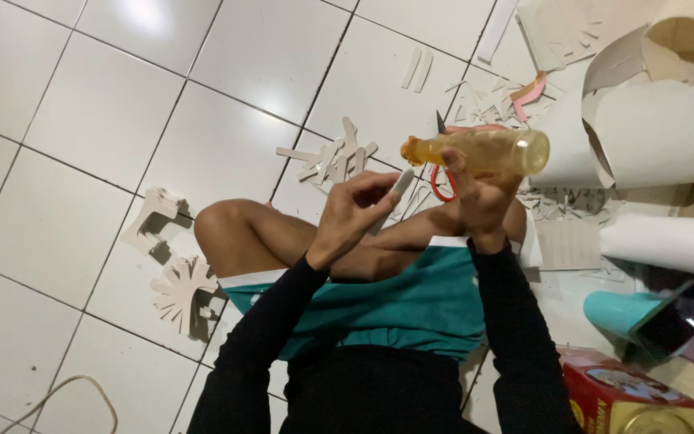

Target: The person sits on the floor cutting strips from a white foam sheet using scissors, then squeezes glue from a plastic bottle onto the cut strips and presses them onto foam cutout pieces laid on the floor.

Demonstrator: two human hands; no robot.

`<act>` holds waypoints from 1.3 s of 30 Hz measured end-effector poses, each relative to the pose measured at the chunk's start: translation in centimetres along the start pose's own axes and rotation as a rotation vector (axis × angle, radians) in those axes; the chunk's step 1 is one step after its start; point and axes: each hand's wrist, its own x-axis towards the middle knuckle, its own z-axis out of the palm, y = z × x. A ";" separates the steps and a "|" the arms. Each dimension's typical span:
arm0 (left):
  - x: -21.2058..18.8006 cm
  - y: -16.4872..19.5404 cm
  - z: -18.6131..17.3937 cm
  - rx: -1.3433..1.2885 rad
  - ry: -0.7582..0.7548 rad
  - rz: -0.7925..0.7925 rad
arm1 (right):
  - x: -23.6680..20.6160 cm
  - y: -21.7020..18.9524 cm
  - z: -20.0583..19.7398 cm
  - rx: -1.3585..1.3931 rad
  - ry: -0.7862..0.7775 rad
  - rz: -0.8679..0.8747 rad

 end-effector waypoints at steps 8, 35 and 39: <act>16.1 -7.1 -3.9 0.407 0.362 0.059 | -1.5 7.1 -6.2 0.110 0.257 0.228; 24.4 -12.4 -6.3 0.793 0.360 0.050 | -4.5 16.3 -7.5 0.383 0.356 0.526; 18.5 -12.0 -9.1 0.776 0.386 0.066 | -5.0 15.0 -7.0 0.388 0.347 0.516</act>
